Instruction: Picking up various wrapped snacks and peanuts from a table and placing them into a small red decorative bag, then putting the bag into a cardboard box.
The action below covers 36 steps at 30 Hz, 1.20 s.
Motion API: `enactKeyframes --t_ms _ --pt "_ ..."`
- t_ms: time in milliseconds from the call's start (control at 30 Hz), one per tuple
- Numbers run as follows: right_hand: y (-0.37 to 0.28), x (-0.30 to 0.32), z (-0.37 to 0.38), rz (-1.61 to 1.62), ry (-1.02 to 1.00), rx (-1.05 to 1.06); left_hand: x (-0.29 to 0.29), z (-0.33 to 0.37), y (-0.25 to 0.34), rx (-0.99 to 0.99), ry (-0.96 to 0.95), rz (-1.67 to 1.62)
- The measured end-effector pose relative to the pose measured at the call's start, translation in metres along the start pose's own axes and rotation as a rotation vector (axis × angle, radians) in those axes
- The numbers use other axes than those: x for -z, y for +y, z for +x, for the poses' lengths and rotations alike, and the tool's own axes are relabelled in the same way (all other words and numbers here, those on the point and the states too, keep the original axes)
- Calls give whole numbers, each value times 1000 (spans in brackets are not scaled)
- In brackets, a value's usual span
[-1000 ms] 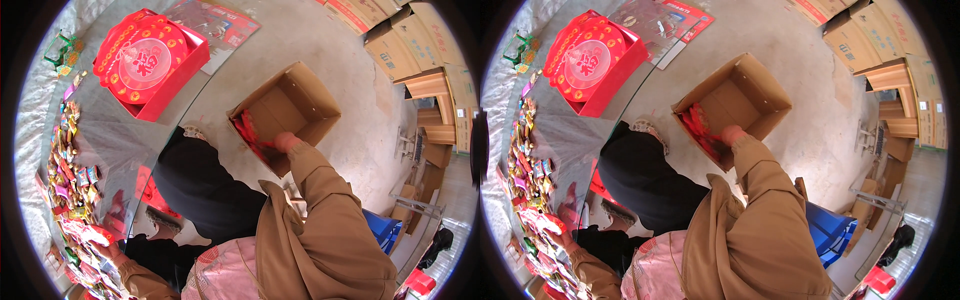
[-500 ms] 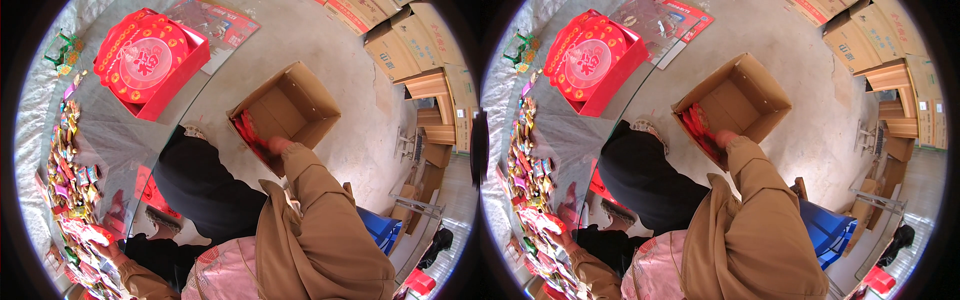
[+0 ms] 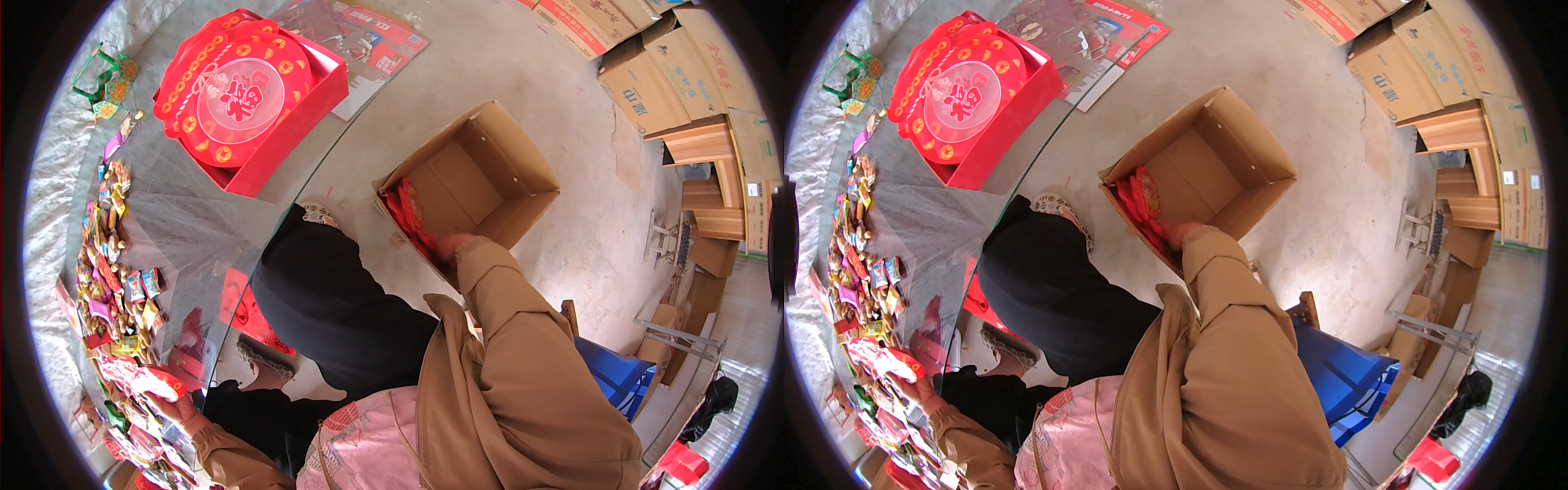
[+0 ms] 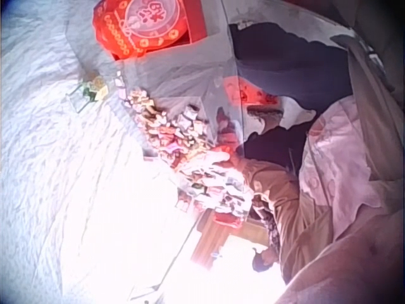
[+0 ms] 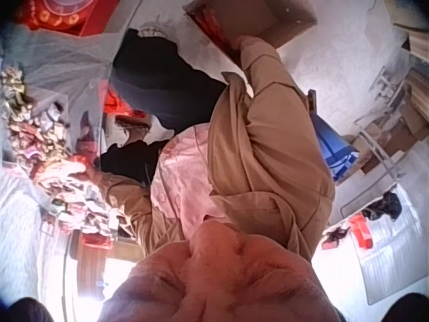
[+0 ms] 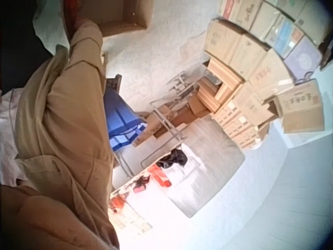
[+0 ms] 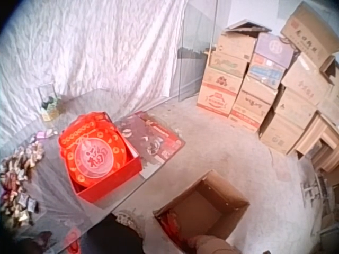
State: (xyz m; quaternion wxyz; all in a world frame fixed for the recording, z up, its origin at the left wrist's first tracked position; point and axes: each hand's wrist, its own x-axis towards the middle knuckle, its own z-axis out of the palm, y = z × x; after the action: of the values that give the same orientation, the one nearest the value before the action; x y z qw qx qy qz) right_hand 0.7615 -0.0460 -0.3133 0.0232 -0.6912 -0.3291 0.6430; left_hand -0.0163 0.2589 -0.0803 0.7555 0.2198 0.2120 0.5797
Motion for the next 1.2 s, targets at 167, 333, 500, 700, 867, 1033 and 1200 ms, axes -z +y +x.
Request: enactKeyframes --t_ms 167,333,500,700,867,1033,1200 --pt "-7 0 -2 -107 -21 -63 -4 -2 6 4 -15 -3" --pt "-19 -3 5 458 -292 -32 8 -23 34 -30 81 160" --pt "27 18 -8 -62 229 377 33 6 -16 -44 120 105" --pt "-36 47 -57 -285 684 167 -12 -10 -23 -97 148 71" --pt "-140 55 -117 -77 1054 514 -25 -5 -32 -93 135 6" --pt "-281 18 -162 -74 1067 1049 -31 -8 -31 -71 152 -32" --pt "-390 -10 -171 -357 1029 1267 -38 -8 -37 -82 231 -73"
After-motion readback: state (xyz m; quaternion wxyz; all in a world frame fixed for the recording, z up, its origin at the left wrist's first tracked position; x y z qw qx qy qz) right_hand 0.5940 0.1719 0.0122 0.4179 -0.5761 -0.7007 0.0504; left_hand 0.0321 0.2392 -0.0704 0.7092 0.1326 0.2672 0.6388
